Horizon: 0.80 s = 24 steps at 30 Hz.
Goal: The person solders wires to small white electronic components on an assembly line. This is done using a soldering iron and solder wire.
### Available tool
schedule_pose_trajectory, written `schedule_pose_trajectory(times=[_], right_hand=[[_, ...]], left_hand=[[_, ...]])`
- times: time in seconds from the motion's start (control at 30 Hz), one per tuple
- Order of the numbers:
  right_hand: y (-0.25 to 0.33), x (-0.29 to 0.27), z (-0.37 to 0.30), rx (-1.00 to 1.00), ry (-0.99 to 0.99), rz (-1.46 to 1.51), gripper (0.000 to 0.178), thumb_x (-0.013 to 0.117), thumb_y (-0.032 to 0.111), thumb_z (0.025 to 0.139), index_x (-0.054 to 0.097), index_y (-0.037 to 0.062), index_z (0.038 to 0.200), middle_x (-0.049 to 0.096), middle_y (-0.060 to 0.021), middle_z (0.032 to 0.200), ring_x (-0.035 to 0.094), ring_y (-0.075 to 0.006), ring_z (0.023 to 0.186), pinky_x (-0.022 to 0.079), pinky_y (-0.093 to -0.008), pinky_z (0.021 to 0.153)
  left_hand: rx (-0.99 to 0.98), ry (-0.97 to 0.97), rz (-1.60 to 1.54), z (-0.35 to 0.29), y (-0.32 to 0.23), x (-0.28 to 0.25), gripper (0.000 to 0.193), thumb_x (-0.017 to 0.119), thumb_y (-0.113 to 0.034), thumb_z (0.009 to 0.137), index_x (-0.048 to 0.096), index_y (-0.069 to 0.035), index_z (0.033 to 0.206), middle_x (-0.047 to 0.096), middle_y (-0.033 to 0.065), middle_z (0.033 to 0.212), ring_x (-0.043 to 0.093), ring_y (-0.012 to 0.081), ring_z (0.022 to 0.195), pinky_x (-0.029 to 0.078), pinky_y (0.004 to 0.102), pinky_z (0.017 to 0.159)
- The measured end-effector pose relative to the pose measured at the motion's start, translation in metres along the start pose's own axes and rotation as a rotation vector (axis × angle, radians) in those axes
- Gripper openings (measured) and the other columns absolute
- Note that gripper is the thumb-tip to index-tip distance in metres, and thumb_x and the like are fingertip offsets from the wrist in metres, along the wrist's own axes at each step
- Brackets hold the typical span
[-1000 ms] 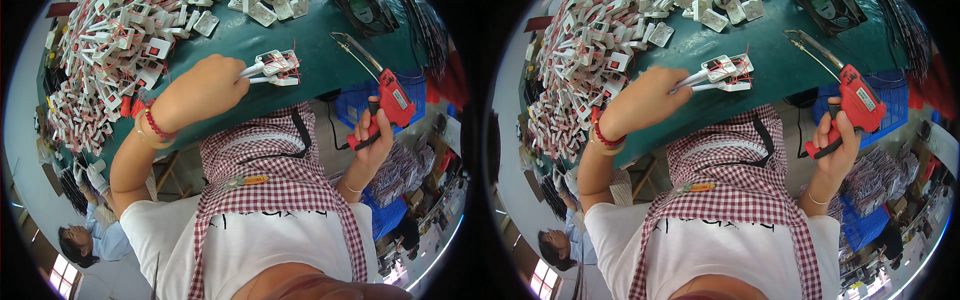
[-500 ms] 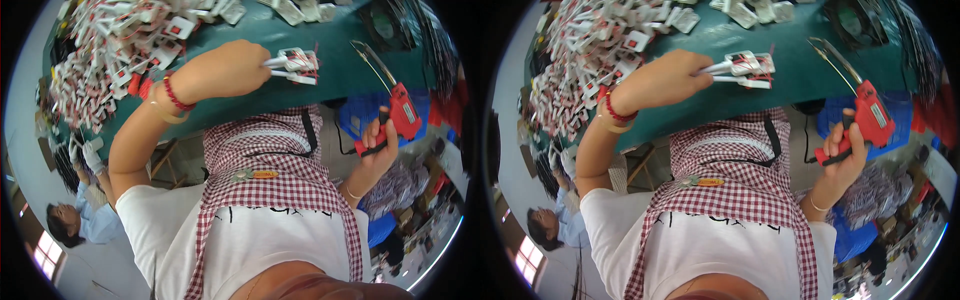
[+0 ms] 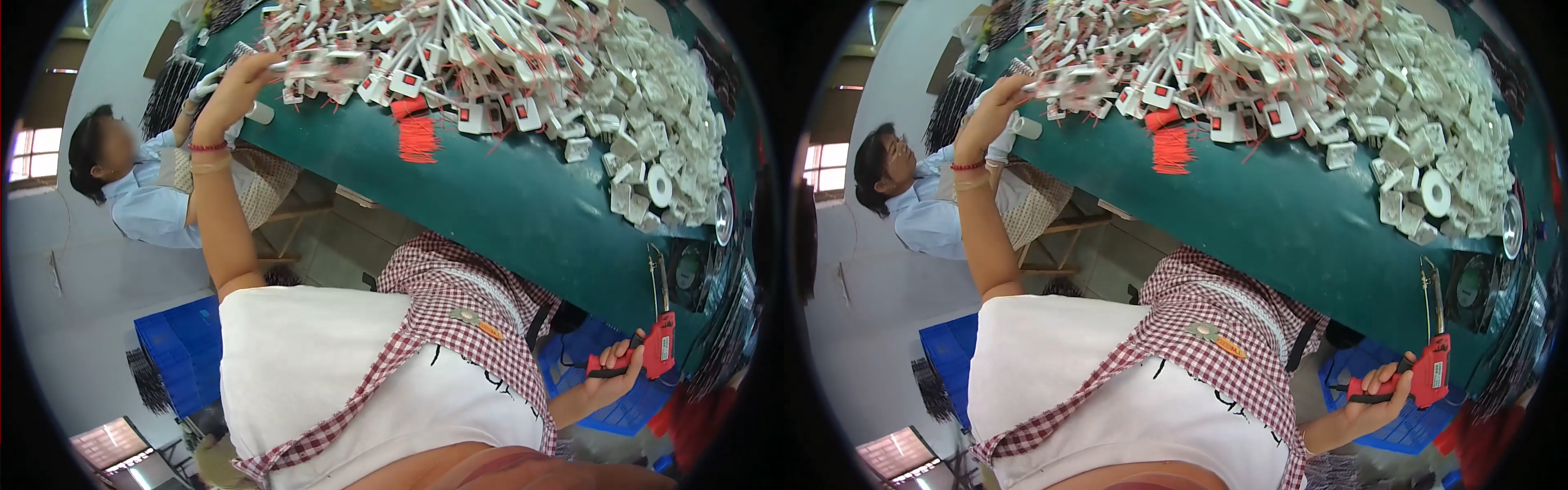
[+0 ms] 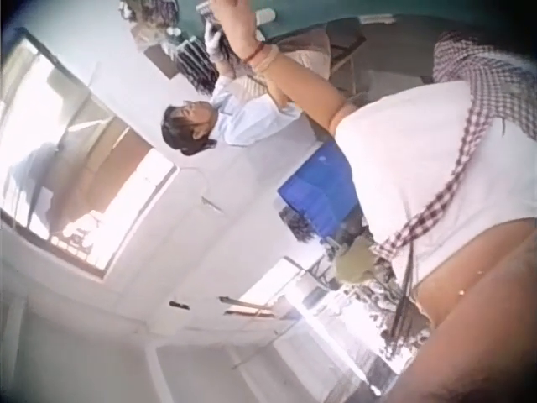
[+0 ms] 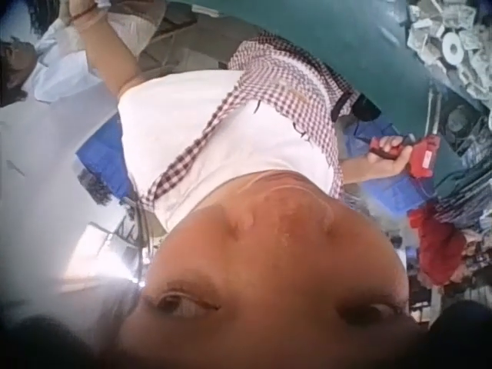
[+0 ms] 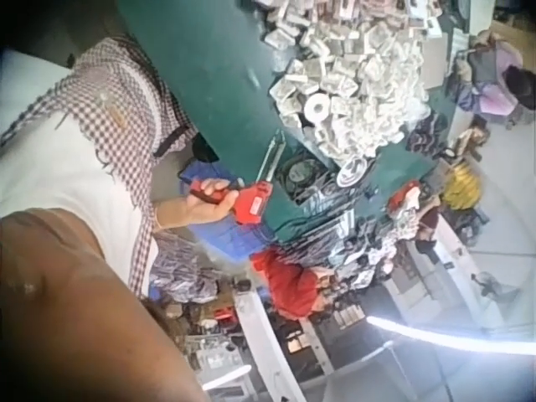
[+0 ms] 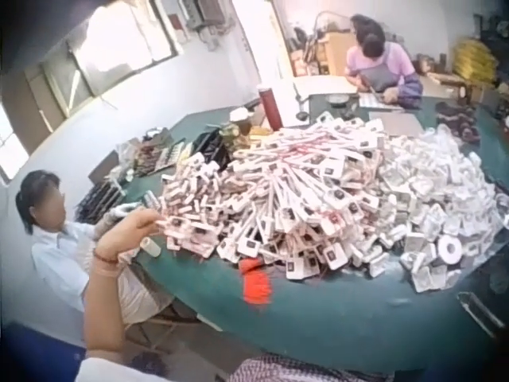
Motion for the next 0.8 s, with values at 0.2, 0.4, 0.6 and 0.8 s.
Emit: schedule_pose_trajectory(times=[0.2, 0.4, 0.6, 0.8], right_hand=[[0.005, 0.032, 0.005, 0.001, 0.063, -0.026, 0.032, 0.043, 0.019, 0.096, 0.045, -0.003, 0.119, 0.048, -0.005, 0.066, 0.04, -0.007, 0.044, 0.033, -0.0187, 0.038], [0.012, 0.039, -0.007, -0.022, -0.068, -0.08, 0.033, 0.045, 0.02, 0.094, 0.047, -0.0028, 0.118, 0.049, -0.0048, 0.064, 0.039, -0.0067, 0.043, 0.031, -0.0182, 0.037], [0.014, 0.049, -0.009, -0.022, -0.007, -0.068, 0.032, 0.046, 0.019, 0.094, 0.047, -0.0026, 0.118, 0.05, -0.005, 0.064, 0.039, -0.0068, 0.043, 0.032, -0.0181, 0.037], [0.015, 0.042, -0.011, -0.043, -0.042, -0.075, 0.031, 0.045, 0.019, 0.094, 0.047, -0.0021, 0.118, 0.049, -0.0053, 0.064, 0.039, -0.0068, 0.044, 0.032, -0.0182, 0.037]], left_hand=[[-0.118, 0.242, -0.08, -0.02, 0.109, 0.005, 0.019, 0.056, -0.004, 0.085, 0.06, 0.0, 0.103, 0.062, 0.0093, 0.093, 0.057, 0.021, 0.088, 0.044, 0.0297, 0.08], [-0.138, 0.309, 0.302, -0.027, 0.113, 0.044, 0.019, 0.061, -0.004, 0.077, 0.064, -0.009, 0.096, 0.059, 0.0089, 0.09, 0.052, 0.0284, 0.098, 0.042, 0.0349, 0.086], [-0.008, -0.122, 0.463, -0.027, 0.135, 0.069, 0.036, 0.059, -0.002, 0.073, 0.061, -0.015, 0.107, 0.051, 0.0152, 0.116, 0.047, 0.0342, 0.109, 0.038, 0.0407, 0.096], [-0.186, -0.646, 0.072, -0.026, 0.086, 0.092, 0.051, 0.044, 0.01, 0.07, 0.047, 0.003, 0.12, 0.051, 0.0218, 0.118, 0.047, 0.0368, 0.111, 0.035, 0.0403, 0.1]])
Point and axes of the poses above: each hand's wrist, its own z-axis towards the middle knuckle, its own x-axis out of the palm, y = z × x, the point moved 5 cm from there along z, towards the middle knuckle
